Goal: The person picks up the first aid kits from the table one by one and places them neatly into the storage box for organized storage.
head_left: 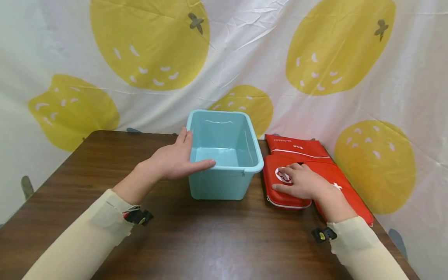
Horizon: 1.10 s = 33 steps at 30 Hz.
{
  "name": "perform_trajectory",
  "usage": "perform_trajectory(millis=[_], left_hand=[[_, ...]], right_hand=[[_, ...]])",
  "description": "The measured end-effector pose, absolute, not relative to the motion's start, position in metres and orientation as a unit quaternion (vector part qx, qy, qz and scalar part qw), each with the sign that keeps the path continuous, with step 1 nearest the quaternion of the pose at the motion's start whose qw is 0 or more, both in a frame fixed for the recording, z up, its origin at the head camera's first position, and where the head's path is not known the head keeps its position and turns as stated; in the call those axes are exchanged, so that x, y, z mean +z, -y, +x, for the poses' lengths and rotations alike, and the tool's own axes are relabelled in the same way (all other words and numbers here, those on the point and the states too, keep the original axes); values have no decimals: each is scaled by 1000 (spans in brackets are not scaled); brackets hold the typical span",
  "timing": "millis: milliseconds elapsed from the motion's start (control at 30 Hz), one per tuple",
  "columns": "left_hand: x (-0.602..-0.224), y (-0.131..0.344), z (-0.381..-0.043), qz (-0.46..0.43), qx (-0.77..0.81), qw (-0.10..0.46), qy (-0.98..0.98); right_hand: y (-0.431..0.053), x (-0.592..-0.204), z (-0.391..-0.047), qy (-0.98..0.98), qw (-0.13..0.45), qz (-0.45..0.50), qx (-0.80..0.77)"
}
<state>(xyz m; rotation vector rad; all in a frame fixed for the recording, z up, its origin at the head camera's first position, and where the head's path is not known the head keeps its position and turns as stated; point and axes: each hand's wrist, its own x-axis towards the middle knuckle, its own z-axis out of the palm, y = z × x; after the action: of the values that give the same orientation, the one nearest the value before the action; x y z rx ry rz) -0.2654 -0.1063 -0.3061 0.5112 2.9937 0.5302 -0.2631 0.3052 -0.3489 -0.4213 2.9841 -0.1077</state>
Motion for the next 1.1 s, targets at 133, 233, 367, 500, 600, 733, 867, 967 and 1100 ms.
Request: perform_trajectory(millis=[133,233,367,500,600,733,867,967,1100], left_hand=[[-307,106,-266,168,173,29,-970],[-308,106,-266,170,171,26,-970],[-309,106,-266,170,170,21,-970],[-309,106,-267,171,172,18,-970],[-309,107,-267,170,173,18,-970],[-309,107,-267,169,172,21,-970],[-309,108,-267,170,172,22,-970],[-309,108,-267,169,172,24,-970],[-308,108,-267,169,170,24,-971]], right_hand=[[-304,-348,-259,-987,61,-150,-24],[-303,-347,-256,-985,58,-158,-28],[-301,-347,-252,-985,53,-163,-36],[-298,-347,-249,-986,52,-156,-39],[-296,-346,-247,-986,52,-156,-42],[-292,-345,-243,-985,54,-157,-42],[-287,-345,-240,-985,54,-159,-39],[-285,-346,-238,-985,53,-163,-37],[-282,-346,-234,-984,54,-165,-35]])
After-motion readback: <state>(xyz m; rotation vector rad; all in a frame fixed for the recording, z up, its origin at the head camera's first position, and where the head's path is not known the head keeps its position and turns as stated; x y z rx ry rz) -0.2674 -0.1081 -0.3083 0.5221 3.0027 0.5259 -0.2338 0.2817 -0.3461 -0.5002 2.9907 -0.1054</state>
